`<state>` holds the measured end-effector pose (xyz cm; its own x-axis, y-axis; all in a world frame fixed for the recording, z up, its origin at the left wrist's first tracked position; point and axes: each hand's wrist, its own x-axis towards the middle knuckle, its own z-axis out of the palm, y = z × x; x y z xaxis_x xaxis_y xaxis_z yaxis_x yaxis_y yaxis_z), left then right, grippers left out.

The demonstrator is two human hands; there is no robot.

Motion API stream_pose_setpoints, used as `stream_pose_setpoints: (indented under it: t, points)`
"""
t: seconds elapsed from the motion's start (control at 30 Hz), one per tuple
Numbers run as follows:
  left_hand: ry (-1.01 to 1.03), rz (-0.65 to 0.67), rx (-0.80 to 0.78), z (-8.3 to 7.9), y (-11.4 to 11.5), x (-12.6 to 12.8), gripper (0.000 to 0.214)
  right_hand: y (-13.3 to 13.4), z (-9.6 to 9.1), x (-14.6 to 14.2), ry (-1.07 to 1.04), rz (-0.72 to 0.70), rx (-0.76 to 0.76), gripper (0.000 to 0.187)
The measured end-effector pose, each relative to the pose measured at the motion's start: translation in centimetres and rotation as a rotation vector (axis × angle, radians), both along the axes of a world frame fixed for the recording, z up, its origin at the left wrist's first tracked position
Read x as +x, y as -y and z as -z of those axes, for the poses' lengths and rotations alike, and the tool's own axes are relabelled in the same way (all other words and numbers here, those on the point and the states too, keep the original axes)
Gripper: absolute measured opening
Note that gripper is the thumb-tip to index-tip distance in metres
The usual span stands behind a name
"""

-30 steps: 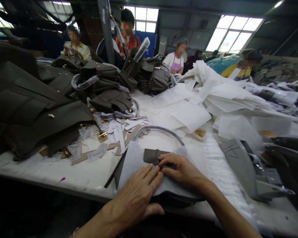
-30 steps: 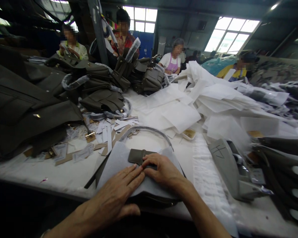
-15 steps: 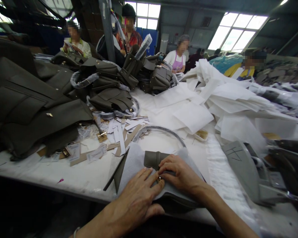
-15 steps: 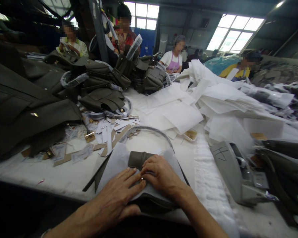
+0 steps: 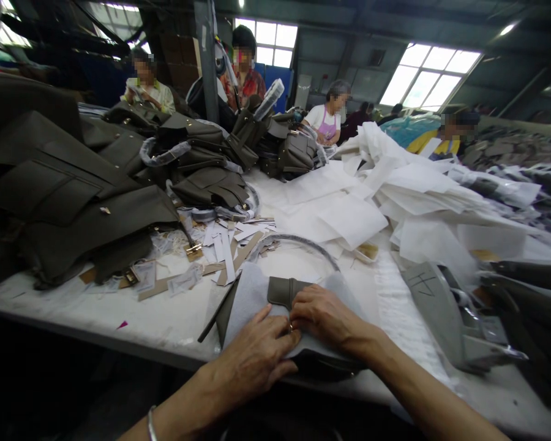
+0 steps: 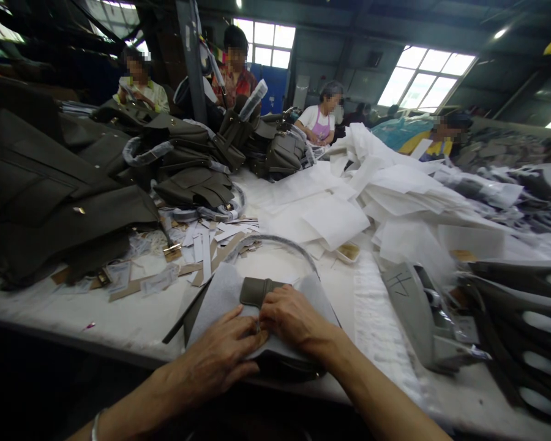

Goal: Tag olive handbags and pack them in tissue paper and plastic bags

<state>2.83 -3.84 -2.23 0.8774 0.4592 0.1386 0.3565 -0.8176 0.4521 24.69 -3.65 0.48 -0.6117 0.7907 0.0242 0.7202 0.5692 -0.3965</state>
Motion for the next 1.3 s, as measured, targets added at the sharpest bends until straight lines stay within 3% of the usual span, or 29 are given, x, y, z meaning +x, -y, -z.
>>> stream_pose_setpoints:
  t: [0.1, 0.2, 0.37, 0.5, 0.57, 0.67, 0.8, 0.9, 1.03, 1.13, 1.23, 1.3]
  points:
    - [-0.007, -0.001, 0.016, 0.0, 0.0, 0.0, 0.047, 0.3, 0.4, -0.8, 0.075, 0.063, 0.016, 0.011]
    - [-0.013, 0.007, 0.039, 0.2, 0.0, 0.0, 0.045, 0.4, 0.4, -1.8, 0.131, 0.218, 0.017, 0.006]
    - [-0.032, -0.043, 0.15, 0.1, 0.4, 0.5, 0.037, 1.2, -2.6, -0.7, -0.02, 0.309, -0.186, 0.013]
    - [-0.088, -0.118, 0.188, -1.0, 1.4, 1.2, 0.033, 4.0, -4.2, 2.0, 0.013, 0.263, -0.162, 0.073]
    - [-0.106, -0.153, 0.185, -1.6, 1.9, 1.8, 0.03, 5.6, -3.4, 2.6, 0.098, 0.237, -0.102, 0.083]
    - [-0.132, -0.227, 0.237, -1.4, 2.7, 2.9, 0.033, 7.0, -1.1, 2.7, 0.168, 0.252, -0.004, 0.084]
    - [-0.102, -0.322, 0.365, 1.0, 3.3, 3.5, 0.04, 7.5, 1.9, 2.3, 0.196, 0.218, 0.176, 0.071]
    - [-0.033, -0.334, 0.456, 3.2, 3.3, 3.2, 0.044, 7.8, 4.7, 2.2, 0.174, 0.213, 0.432, 0.053]
    - [0.011, -0.302, 0.528, 5.1, 3.4, 2.6, 0.047, 8.5, 8.2, 2.1, 0.079, 0.293, 0.681, 0.053]
    - [0.035, -0.3, 0.602, 5.7, 3.4, 2.3, 0.054, 8.7, 8.4, 1.9, 0.057, 0.331, 0.65, 0.058]
    - [0.034, -0.288, 0.721, 6.4, 3.1, 2.0, 0.062, 8.4, 6.6, 1.4, 0.089, 0.325, 0.43, 0.059]
    - [0.041, -0.26, 0.805, 7.0, 2.5, 1.8, 0.063, 8.0, 5.5, 0.8, 0.121, 0.319, 0.267, 0.073]
